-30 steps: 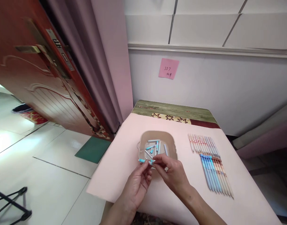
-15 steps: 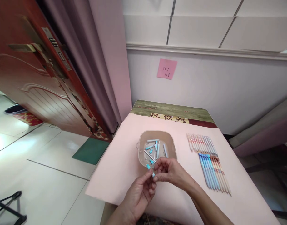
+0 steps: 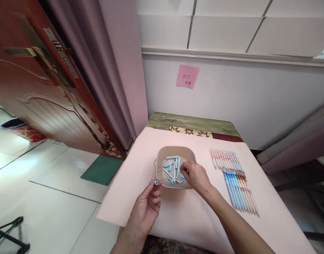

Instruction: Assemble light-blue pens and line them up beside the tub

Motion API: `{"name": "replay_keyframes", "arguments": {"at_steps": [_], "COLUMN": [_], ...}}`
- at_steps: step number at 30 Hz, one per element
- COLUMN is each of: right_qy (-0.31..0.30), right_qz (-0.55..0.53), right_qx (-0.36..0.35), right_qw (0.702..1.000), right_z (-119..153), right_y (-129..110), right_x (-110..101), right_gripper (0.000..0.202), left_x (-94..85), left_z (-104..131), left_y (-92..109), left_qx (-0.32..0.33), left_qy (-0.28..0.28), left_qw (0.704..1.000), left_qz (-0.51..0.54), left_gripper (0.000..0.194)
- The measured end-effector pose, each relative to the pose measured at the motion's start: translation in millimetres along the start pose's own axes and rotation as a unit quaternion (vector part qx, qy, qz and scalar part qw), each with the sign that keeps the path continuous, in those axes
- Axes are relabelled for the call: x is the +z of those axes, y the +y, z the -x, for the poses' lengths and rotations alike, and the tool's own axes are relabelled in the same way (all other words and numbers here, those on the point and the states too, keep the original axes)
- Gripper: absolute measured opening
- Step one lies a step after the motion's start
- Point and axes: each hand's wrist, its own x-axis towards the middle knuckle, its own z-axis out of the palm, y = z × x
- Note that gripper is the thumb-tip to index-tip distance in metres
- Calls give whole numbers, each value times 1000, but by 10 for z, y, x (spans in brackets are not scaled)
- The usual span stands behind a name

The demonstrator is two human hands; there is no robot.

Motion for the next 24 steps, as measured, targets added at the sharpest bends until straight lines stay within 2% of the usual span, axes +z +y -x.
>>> {"name": "replay_keyframes", "arguments": {"at_steps": [2,4,11,17,24], "right_qy": [-15,-30,-61,-94,-52], "right_qz": [79,109,108,110,136], "right_qx": [11,17,40,77,125], "right_qw": [997,993,991,987,981], "right_z": [-103,-187,-400,-459,-558], "right_y": [1,-4,36,52,179], "right_x": [51,98,235,374,232], "right_gripper": [17,19,19,14,24], "left_x": [1,-5,-11,-22,-72], "left_z": [19,32,9,1,-18], "left_y": [-4,-17,-18,-4,40], "left_qx": [-5,-5,2,4,9], "left_qy": [4,9,19,16,12], "left_qw": [1000,1000,999,999,999], "left_qz": [-10,-16,-26,-27,-42], "left_gripper": [6,6,3,2,1]}}
